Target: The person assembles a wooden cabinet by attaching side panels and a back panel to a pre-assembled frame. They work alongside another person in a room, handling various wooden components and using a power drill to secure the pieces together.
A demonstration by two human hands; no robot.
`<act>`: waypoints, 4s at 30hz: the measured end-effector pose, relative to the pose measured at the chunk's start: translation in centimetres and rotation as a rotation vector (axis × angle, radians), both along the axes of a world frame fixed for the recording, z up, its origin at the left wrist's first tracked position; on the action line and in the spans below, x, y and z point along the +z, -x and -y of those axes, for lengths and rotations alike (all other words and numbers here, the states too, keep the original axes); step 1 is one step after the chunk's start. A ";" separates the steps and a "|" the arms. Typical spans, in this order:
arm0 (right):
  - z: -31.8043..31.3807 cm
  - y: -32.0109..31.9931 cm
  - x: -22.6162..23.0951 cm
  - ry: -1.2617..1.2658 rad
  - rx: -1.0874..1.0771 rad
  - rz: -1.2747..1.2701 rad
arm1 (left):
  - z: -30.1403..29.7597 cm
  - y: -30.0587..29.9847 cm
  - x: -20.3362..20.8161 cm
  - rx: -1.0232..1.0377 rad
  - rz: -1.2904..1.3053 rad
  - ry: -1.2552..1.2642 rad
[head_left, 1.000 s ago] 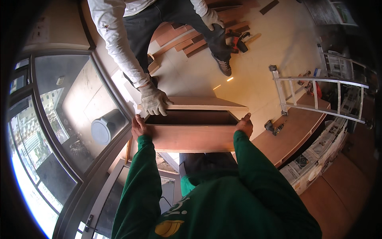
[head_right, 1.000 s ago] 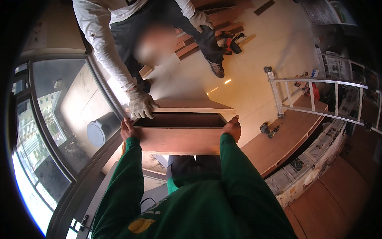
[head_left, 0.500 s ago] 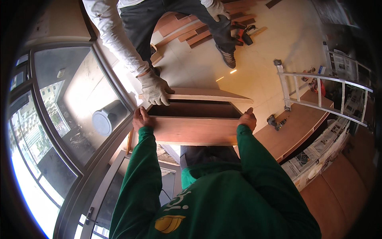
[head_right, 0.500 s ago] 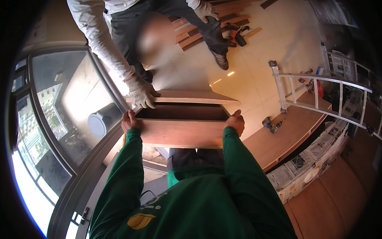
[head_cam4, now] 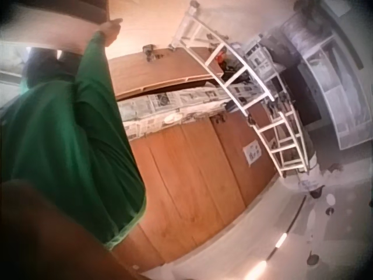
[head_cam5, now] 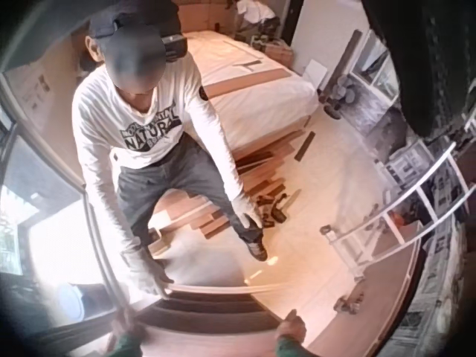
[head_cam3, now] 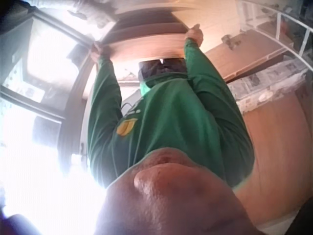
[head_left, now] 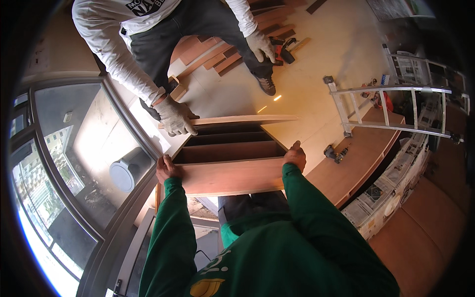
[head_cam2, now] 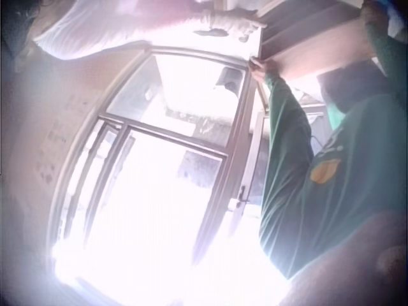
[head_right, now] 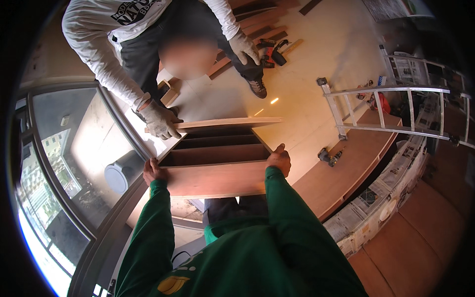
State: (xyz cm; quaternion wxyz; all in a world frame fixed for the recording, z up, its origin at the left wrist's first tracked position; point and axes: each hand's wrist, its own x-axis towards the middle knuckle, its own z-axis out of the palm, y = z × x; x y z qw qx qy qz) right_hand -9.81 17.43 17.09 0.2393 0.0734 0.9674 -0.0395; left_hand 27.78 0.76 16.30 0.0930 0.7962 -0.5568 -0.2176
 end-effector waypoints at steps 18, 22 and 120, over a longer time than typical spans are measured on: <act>0.4 -0.3 0.6 -0.019 -0.005 -0.025 | -0.3 -0.1 0.1 -0.008 -0.015 0.005; 0.0 -0.2 0.2 -0.008 0.014 -0.049 | -0.1 -0.1 0.2 -0.018 -0.012 0.003; -0.2 0.2 3.2 0.082 -0.108 0.096 | -1.0 -1.0 -0.8 0.048 -0.192 0.038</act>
